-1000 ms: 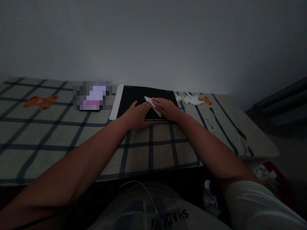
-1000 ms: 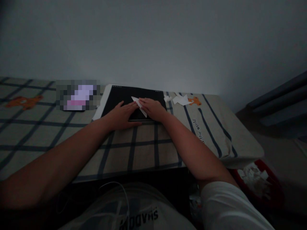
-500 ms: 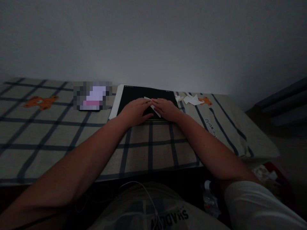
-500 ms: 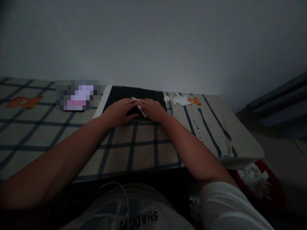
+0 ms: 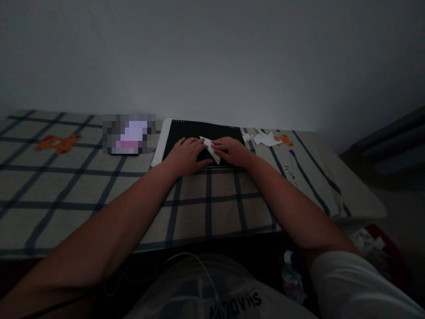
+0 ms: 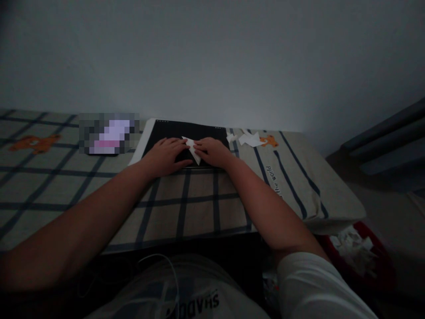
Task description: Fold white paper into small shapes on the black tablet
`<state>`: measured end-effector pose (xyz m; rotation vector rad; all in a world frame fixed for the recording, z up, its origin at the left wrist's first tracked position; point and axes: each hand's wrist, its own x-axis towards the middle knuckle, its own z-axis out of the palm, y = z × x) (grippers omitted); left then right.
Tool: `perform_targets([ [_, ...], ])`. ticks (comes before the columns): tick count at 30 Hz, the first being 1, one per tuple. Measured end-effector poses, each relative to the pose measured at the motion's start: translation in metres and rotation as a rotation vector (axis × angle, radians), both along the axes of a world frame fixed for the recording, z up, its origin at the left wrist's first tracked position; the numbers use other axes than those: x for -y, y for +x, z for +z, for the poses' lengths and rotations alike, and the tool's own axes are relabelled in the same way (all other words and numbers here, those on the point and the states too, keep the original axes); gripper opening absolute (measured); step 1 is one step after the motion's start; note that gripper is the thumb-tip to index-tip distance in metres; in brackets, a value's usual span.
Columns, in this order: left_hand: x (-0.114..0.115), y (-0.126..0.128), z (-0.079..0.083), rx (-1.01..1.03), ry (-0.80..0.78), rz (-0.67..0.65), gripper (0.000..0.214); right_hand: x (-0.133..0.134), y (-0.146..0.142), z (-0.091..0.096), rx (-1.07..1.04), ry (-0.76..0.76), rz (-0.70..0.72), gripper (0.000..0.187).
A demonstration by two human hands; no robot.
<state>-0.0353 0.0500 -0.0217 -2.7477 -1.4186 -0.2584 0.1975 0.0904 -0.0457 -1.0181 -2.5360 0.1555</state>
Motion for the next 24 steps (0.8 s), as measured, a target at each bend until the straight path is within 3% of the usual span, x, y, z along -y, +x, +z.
perform_targets([
  [6, 0.000, -0.001, 0.000, 0.044, -0.003, 0.017, 0.062, 0.003, -0.003, 0.005, -0.027, 0.007, 0.030, 0.032],
  [13, -0.002, -0.002, 0.004, 0.059, -0.041, -0.032, 0.050, 0.005, -0.003, 0.011, -0.045, 0.001, 0.122, 0.024],
  [24, -0.001, -0.004, 0.001, 0.038, -0.088, -0.004, 0.058, 0.014, -0.009, 0.013, -0.074, -0.014, 0.083, 0.019],
])
